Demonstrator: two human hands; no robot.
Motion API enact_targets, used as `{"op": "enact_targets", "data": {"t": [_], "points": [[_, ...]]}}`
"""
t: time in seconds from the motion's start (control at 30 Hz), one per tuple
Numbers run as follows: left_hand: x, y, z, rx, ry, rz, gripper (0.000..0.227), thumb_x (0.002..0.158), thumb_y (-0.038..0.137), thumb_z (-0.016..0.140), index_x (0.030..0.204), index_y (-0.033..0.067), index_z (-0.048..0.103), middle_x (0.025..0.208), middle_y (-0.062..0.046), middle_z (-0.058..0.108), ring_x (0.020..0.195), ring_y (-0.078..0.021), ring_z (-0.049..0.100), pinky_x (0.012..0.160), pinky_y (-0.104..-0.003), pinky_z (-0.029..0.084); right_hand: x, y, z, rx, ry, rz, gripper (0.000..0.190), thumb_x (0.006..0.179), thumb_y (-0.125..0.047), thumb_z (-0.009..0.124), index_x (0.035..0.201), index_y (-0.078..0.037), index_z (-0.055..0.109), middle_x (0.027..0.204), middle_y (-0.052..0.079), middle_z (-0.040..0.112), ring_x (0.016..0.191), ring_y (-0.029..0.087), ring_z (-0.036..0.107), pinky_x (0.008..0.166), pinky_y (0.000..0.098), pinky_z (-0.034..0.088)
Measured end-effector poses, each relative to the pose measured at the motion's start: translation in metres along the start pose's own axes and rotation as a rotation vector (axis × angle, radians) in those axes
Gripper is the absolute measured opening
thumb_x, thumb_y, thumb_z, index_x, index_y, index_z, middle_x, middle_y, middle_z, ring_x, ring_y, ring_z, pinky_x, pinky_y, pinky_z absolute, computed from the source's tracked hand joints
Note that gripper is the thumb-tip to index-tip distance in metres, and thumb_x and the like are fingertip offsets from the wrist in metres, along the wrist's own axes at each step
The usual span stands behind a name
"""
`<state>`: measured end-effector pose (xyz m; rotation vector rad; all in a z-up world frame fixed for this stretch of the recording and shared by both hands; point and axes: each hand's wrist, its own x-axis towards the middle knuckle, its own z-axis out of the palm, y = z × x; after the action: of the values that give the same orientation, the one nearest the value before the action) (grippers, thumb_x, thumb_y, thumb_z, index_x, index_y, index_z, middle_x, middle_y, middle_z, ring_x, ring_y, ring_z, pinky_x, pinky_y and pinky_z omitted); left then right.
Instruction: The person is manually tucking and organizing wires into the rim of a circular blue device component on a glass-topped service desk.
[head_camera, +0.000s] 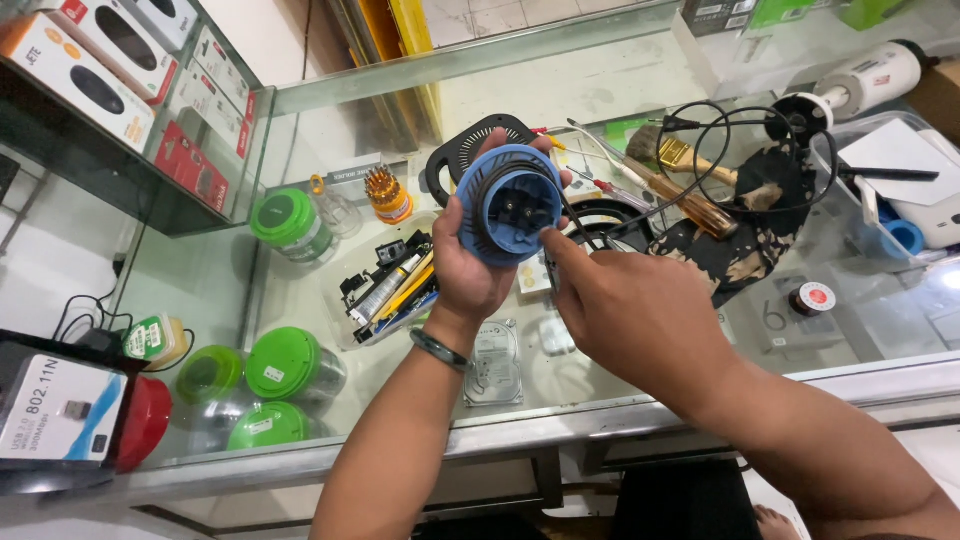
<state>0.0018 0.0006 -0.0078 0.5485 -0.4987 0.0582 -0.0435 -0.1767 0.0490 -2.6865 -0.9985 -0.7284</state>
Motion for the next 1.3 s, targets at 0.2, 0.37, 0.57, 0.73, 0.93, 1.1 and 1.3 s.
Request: {"op": "enact_targets", "data": {"t": [0.2, 0.37, 0.57, 0.73, 0.93, 1.1, 1.3], "points": [[0.000, -0.004, 0.002, 0.074, -0.022, -0.024, 0.074, 0.101, 0.045, 0.051, 0.162, 0.0084, 0.031, 0.162, -0.030, 0.039, 0.134, -0.0457, 0.055, 0.094, -0.050, 0.058, 0.000, -0.001, 0.022, -0.049, -0.092, 0.014, 0.045, 0.085, -0.020, 0.059, 0.129, -0.014, 0.057, 0.058, 0.004, 0.064, 0.046, 0.036, 0.063, 0.034, 0.0497, 0.039], [0.002, 0.003, 0.000, 0.072, 0.015, -0.059, 0.070, 0.103, 0.045, 0.050, 0.162, 0.0128, 0.031, 0.159, -0.029, 0.042, 0.129, -0.0476, 0.057, 0.091, -0.053, 0.060, 0.008, 0.007, 0.023, 0.048, -0.129, 0.004, 0.047, 0.087, -0.025, 0.059, 0.134, -0.015, 0.062, 0.063, 0.008, 0.070, 0.051, 0.040, 0.066, 0.039, 0.0548, 0.045], [0.004, 0.018, 0.007, 0.095, 0.008, -0.095, 0.063, 0.107, 0.051, 0.043, 0.147, 0.0029, 0.046, 0.154, -0.028, 0.047, 0.126, -0.0501, 0.058, 0.085, -0.060, 0.060, 0.029, 0.049, -0.009, 0.637, 0.352, 0.082, 0.016, 0.104, -0.001, 0.060, 0.103, 0.002, 0.076, 0.070, 0.007, 0.067, 0.055, 0.013, 0.051, 0.051, 0.0284, 0.038], [0.004, 0.012, -0.001, 0.086, 0.074, -0.300, 0.077, 0.102, 0.070, 0.030, 0.141, 0.0100, 0.059, 0.140, -0.026, 0.061, 0.115, -0.0506, 0.066, 0.081, -0.068, 0.061, 0.042, 0.066, 0.018, 0.924, 0.174, 0.206, 0.027, 0.108, -0.018, 0.059, 0.122, 0.002, 0.071, 0.093, 0.027, 0.071, 0.084, 0.040, 0.073, 0.075, 0.0512, 0.059], [0.009, 0.023, -0.008, 0.203, 0.353, -0.221, 0.097, 0.090, 0.084, 0.027, 0.124, 0.0041, 0.070, 0.124, -0.027, 0.070, 0.113, -0.0472, 0.069, 0.097, -0.063, 0.058, 0.050, 0.048, 0.032, 1.263, -0.181, 0.337, 0.038, 0.096, -0.015, 0.069, 0.130, 0.001, 0.065, 0.093, 0.017, 0.068, 0.063, 0.019, 0.065, 0.047, 0.0304, 0.059], [0.010, 0.034, -0.015, 0.364, 0.171, -0.164, 0.058, 0.104, 0.058, 0.041, 0.147, 0.0201, 0.043, 0.138, -0.012, 0.064, 0.108, -0.0404, 0.071, 0.081, -0.064, 0.066, 0.049, 0.046, 0.040, 1.459, 0.050, 0.498, 0.037, 0.098, -0.016, 0.072, 0.128, 0.003, 0.063, 0.097, 0.014, 0.070, 0.063, 0.014, 0.064, 0.050, 0.0287, 0.063], [0.010, 0.028, -0.022, 0.727, 0.001, 0.092, 0.082, 0.093, -0.003, 0.070, 0.160, 0.0114, 0.025, 0.148, -0.017, 0.054, 0.130, -0.0321, 0.061, 0.104, -0.047, 0.062, 0.048, 0.054, 0.054, 1.480, 0.101, 0.449, 0.043, 0.099, -0.017, 0.072, 0.132, 0.007, 0.059, 0.099, 0.018, 0.069, 0.066, 0.019, 0.067, 0.053, 0.0363, 0.066]]}}
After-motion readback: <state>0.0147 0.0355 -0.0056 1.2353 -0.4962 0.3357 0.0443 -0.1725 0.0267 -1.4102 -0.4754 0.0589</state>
